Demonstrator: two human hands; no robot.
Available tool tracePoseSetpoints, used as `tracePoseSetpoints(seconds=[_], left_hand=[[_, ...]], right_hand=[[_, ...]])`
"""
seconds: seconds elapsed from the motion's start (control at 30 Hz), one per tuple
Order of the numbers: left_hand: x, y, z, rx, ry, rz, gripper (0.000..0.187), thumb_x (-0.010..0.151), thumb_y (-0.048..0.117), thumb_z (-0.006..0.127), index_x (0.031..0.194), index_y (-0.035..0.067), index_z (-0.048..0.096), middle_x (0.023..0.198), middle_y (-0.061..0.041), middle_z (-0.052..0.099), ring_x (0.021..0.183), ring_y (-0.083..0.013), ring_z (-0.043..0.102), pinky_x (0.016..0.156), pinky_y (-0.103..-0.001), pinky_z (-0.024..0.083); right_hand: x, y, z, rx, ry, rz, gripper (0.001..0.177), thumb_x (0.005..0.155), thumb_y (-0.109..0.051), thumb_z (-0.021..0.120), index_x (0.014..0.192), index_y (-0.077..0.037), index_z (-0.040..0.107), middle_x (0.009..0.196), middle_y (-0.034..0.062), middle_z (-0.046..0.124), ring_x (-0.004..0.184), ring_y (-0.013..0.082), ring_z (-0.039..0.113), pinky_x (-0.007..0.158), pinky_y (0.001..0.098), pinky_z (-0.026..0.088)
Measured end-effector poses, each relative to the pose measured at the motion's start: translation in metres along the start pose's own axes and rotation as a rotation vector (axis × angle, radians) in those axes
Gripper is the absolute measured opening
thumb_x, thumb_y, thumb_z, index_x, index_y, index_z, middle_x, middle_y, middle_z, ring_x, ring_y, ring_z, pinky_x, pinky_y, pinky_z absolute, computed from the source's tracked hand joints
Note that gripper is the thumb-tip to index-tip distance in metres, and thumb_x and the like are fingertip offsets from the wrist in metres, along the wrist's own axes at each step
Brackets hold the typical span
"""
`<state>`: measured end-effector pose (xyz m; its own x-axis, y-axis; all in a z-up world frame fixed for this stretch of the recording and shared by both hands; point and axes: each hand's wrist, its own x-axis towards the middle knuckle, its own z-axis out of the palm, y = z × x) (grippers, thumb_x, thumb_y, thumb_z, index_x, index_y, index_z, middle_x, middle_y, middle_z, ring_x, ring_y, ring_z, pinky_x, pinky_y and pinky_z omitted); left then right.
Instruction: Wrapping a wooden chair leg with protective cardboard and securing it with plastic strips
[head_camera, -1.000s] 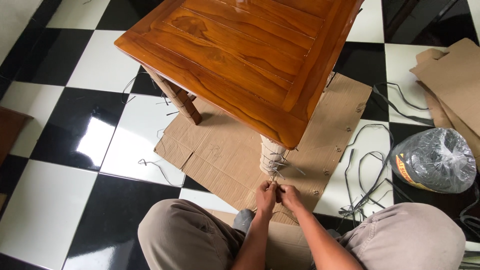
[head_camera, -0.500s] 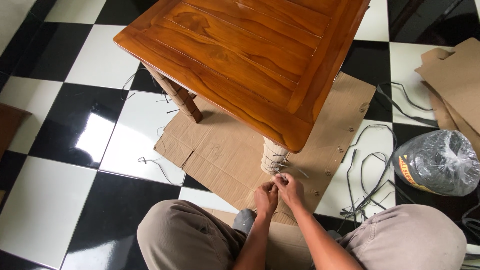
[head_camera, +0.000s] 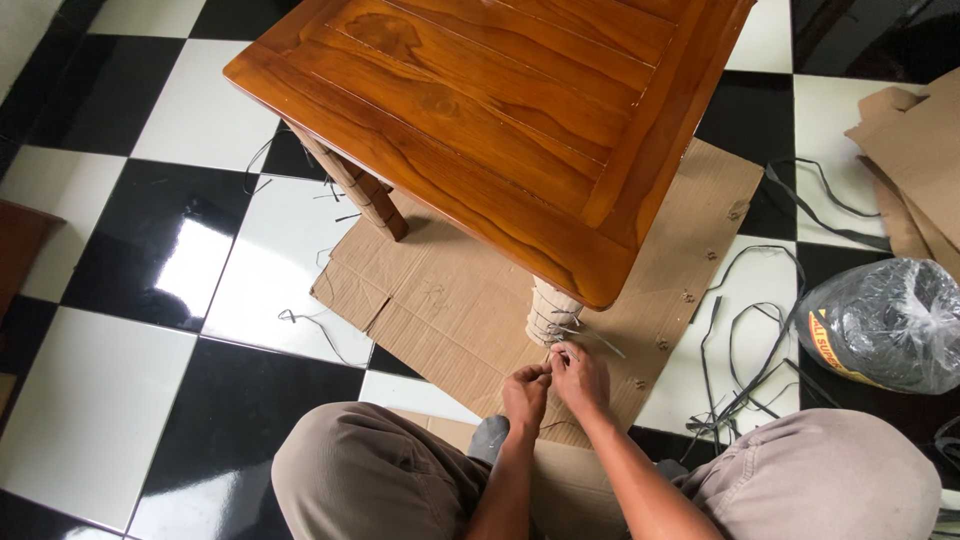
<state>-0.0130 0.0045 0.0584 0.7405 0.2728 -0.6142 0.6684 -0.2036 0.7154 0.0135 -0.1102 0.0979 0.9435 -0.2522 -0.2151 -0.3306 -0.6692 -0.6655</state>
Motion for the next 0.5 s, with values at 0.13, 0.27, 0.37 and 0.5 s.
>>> tracePoseSetpoints(seconds=[0.13,0.27,0.37,0.5], left_hand=[[-0.005,0.002,-0.002,-0.057,0.019,0.003,0.026,0.075,0.02,0.07,0.095,0.021,0.086,0.09,-0.004,0.081,0.095,-0.0225,0.075,0.087,-0.034,0.054],[-0.01,0.008,-0.006,-0.073,0.056,0.006,0.026,0.075,0.021,0.071,0.095,0.024,0.087,0.09,-0.005,0.082,0.097,-0.0266,0.076,0.088,-0.036,0.055],[-0.013,0.016,-0.009,-0.122,0.09,0.001,0.028,0.075,0.02,0.07,0.098,0.022,0.087,0.091,-0.007,0.082,0.096,-0.0226,0.074,0.087,-0.034,0.054],[-0.018,0.021,-0.011,-0.174,0.167,0.069,0.029,0.078,0.018,0.069,0.099,0.024,0.088,0.094,-0.006,0.083,0.094,-0.0203,0.076,0.083,-0.032,0.055]], right_hand=[[-0.002,0.004,0.004,-0.021,0.125,-0.241,0.017,0.086,-0.021,0.062,0.094,-0.026,0.076,0.084,0.0038,0.079,0.084,0.0271,0.077,0.076,0.0405,0.061],[-0.005,-0.001,-0.005,-0.073,0.188,-0.494,0.027,0.085,-0.01,0.061,0.099,-0.027,0.077,0.08,0.0051,0.073,0.081,0.0277,0.075,0.072,0.0395,0.06],[-0.009,-0.008,-0.013,-0.089,0.184,-0.543,0.031,0.087,-0.006,0.058,0.104,-0.026,0.076,0.079,0.0077,0.069,0.08,0.0304,0.073,0.071,0.0417,0.059],[-0.012,-0.016,-0.021,-0.065,0.158,-0.519,0.031,0.086,-0.005,0.06,0.103,-0.027,0.076,0.077,0.0073,0.068,0.078,0.0302,0.073,0.071,0.0405,0.058]])
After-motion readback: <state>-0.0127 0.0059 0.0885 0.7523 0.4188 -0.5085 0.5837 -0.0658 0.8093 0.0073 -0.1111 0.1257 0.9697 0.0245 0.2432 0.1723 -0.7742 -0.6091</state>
